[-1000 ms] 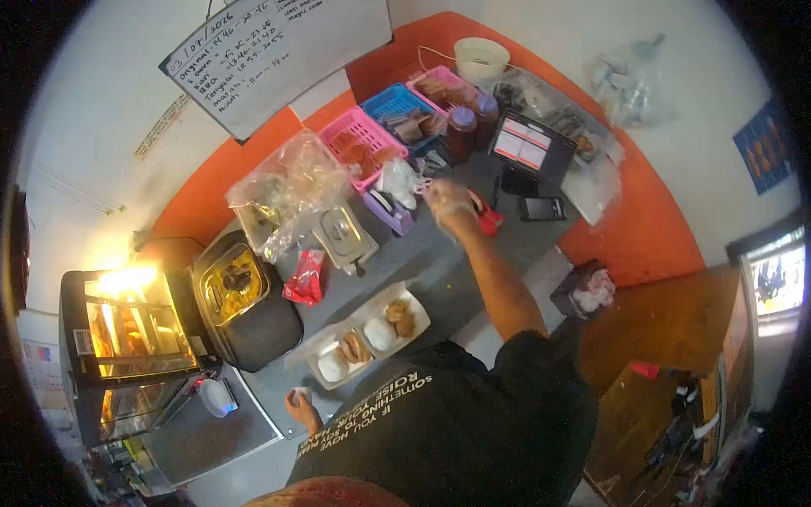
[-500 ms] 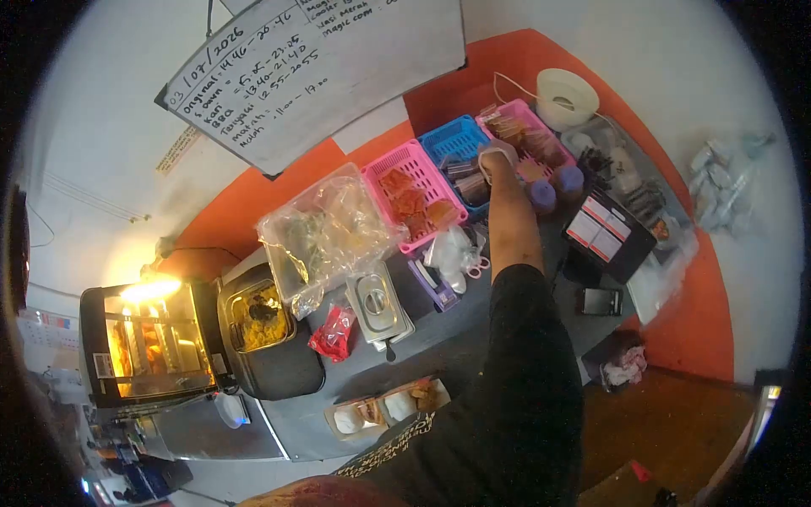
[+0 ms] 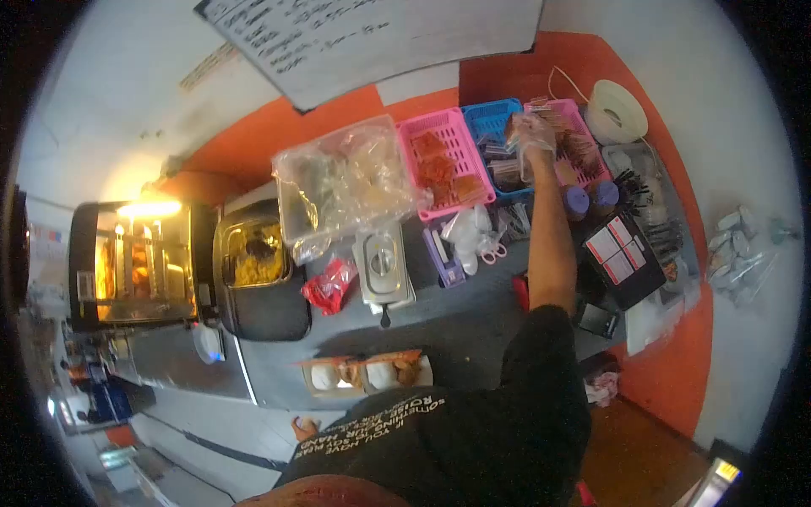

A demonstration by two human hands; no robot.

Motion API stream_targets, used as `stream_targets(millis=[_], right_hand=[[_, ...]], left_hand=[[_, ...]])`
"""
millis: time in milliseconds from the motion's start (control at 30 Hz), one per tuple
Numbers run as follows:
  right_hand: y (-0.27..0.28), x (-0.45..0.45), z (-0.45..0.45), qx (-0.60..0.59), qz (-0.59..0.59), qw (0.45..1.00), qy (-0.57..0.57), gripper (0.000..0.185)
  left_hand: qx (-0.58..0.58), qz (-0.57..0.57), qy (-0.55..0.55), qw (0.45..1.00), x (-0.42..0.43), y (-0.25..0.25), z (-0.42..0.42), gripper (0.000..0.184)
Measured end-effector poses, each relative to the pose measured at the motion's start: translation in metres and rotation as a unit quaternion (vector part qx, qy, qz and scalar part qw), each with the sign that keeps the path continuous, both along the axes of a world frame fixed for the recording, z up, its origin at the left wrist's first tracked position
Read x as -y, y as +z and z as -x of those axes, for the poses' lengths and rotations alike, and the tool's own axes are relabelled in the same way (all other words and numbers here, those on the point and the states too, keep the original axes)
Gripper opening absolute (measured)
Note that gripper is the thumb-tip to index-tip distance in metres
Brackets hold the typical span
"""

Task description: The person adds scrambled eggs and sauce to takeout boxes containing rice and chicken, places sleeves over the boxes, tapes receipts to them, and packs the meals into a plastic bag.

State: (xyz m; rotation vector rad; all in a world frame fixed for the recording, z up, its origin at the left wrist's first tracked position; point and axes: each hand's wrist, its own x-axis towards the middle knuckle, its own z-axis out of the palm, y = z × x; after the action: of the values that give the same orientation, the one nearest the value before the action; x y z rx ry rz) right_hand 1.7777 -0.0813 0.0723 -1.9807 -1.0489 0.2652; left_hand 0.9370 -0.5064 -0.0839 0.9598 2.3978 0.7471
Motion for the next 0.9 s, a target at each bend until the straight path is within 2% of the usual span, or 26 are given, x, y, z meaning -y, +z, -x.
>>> stream_targets(millis=[33,67,100,133,167,200,233,267,300,333,367,433,500,567,600,667,700,767,800,833,900], right_hand=[[0.01,0.015,0.014,0.014,-0.063,0.997,0.043,0.033],[0.02,0.034,0.027,0.027,-0.123,0.988,0.086,0.036],[0.05,0.058,0.053,-0.015,-0.071,0.99,0.122,0.033],[0.078,0.085,0.079,-0.059,-0.015,0.986,0.157,0.032],[0.085,0.11,0.094,-0.163,-0.011,0.956,0.245,0.031],[0.09,0.135,0.109,-0.271,-0.002,0.907,0.323,0.029],[0.107,0.16,0.135,-0.278,0.024,0.9,0.335,0.029],[0.131,0.183,0.171,-0.293,0.128,0.885,0.339,0.024],[0.144,0.204,0.205,-0.301,0.225,0.863,0.338,0.02],[0.142,0.223,0.231,-0.313,0.236,0.838,0.38,0.017],[0.142,0.24,0.255,-0.323,0.244,0.812,0.42,0.014],[0.126,0.275,0.306,-0.194,0.1,0.855,0.47,0.012],[0.056,0.288,0.328,-0.239,0.124,0.838,0.474,0.014],[0.031,0.302,0.363,-0.151,0.192,0.88,0.407,0.017],[0.013,0.311,0.377,-0.148,0.194,0.88,0.407,0.017],[-0.03,0.328,0.396,0.051,0.288,0.907,0.302,0.013],[-0.05,0.337,0.399,0.054,0.29,0.907,0.3,0.013],[-0.088,0.351,0.403,0.153,0.284,0.91,0.261,0.018],[-0.105,0.357,0.4,0.145,0.302,0.915,0.225,0.016],[-0.079,0.352,0.409,0.148,0.302,0.915,0.223,0.016],[-0.026,0.343,0.425,0.069,0.183,0.951,0.239,0.015]], left_hand=[[-0.045,0.032,0.004,0.998,-0.014,0.029,-0.027,0.039],[-0.006,0.017,0.005,1.0,-0.029,0.043,-0.047,0.041],[0.032,0.002,0.009,0.999,-0.025,0.051,-0.048,0.043],[0.067,-0.122,-0.02,0.99,0.0,-0.029,0.009,0.048],[0.051,-0.084,-0.026,0.995,-0.006,-0.017,-0.001,0.05],[-0.023,-0.047,-0.046,0.998,-0.007,-0.029,0.007,0.05],[0.046,-0.001,0.008,0.999,-0.032,0.031,-0.038,0.051],[-0.039,-0.064,-0.09,0.993,-0.023,0.007,-0.02,0.049],[0.008,-0.08,-0.078,0.994,-0.029,0.016,-0.027,0.046],[-0.077,-0.084,-0.096,0.989,-0.034,0.017,-0.031,0.043],[-0.05,-0.092,-0.094,0.99,-0.036,0.015,-0.032,0.042],[-0.02,-0.1,-0.089,0.991,-0.041,0.02,-0.034,0.041],[0.03,-0.098,-0.086,0.991,-0.045,0.04,-0.042,0.039],[0.066,-0.112,-0.077,0.989,-0.048,0.037,-0.038,0.039],[0.097,-0.125,-0.07,0.985,-0.047,0.036,-0.034,0.038],[0.114,-0.149,-0.071,0.98,-0.049,0.027,-0.026,0.038],[0.128,-0.17,-0.072,0.974,-0.048,0.023,-0.021,0.038],[0.135,-0.172,-0.081,0.972,-0.048,0.018,-0.007,0.038],[0.137,-0.175,-0.088,0.971,-0.051,0.017,-0.003,0.038],[0.141,-0.176,-0.089,0.97,-0.054,0.023,0.0,0.038],[0.133,-0.164,-0.093,0.973,-0.063,0.039,0.01,0.039]])
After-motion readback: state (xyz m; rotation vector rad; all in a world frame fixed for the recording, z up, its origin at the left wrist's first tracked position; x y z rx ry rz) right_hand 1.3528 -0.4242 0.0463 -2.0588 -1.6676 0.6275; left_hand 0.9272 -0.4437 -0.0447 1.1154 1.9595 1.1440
